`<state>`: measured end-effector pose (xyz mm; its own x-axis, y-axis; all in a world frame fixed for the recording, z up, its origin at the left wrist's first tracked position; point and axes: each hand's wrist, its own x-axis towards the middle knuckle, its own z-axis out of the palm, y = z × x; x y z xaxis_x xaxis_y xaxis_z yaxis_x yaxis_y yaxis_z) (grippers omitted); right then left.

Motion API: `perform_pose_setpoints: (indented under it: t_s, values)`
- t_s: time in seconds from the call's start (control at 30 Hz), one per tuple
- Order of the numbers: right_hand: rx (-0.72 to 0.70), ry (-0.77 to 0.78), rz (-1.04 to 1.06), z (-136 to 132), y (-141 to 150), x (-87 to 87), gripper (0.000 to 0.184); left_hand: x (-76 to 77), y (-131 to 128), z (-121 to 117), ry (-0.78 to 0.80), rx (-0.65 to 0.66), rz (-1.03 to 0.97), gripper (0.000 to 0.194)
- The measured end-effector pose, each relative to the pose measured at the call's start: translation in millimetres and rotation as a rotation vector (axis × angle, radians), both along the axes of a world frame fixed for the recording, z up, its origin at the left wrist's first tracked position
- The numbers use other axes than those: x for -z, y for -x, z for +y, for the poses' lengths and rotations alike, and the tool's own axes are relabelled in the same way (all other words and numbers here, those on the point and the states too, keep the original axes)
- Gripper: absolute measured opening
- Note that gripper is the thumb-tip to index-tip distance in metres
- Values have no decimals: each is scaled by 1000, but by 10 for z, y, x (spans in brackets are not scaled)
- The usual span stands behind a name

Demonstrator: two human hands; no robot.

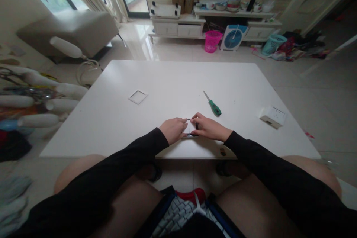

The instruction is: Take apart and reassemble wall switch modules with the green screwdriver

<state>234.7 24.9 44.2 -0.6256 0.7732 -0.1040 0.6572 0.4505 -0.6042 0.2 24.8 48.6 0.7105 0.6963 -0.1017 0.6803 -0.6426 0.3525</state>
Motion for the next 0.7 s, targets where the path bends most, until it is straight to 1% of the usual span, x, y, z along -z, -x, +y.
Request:
perform_pose_setpoints:
  t_s: [0.1,0.3,0.43,0.5,0.7]
  values:
    - [-1,-3,-22,0,1,-10,22,6,-11,-55,-32,-1,-13,22]
    - [1,-15,-18,2,7,-23,20,-55,-27,-21,-57,40,188,22]
    - [-7,-27,-28,3,5,-13,21,-105,-45,-42,-78,16,264,28]
    - [-11,-32,-30,0,6,-13,21,-118,-55,-63,-81,4,279,31]
    - [-7,-19,-38,-9,14,-43,21,-168,-104,-112,-68,0,308,28]
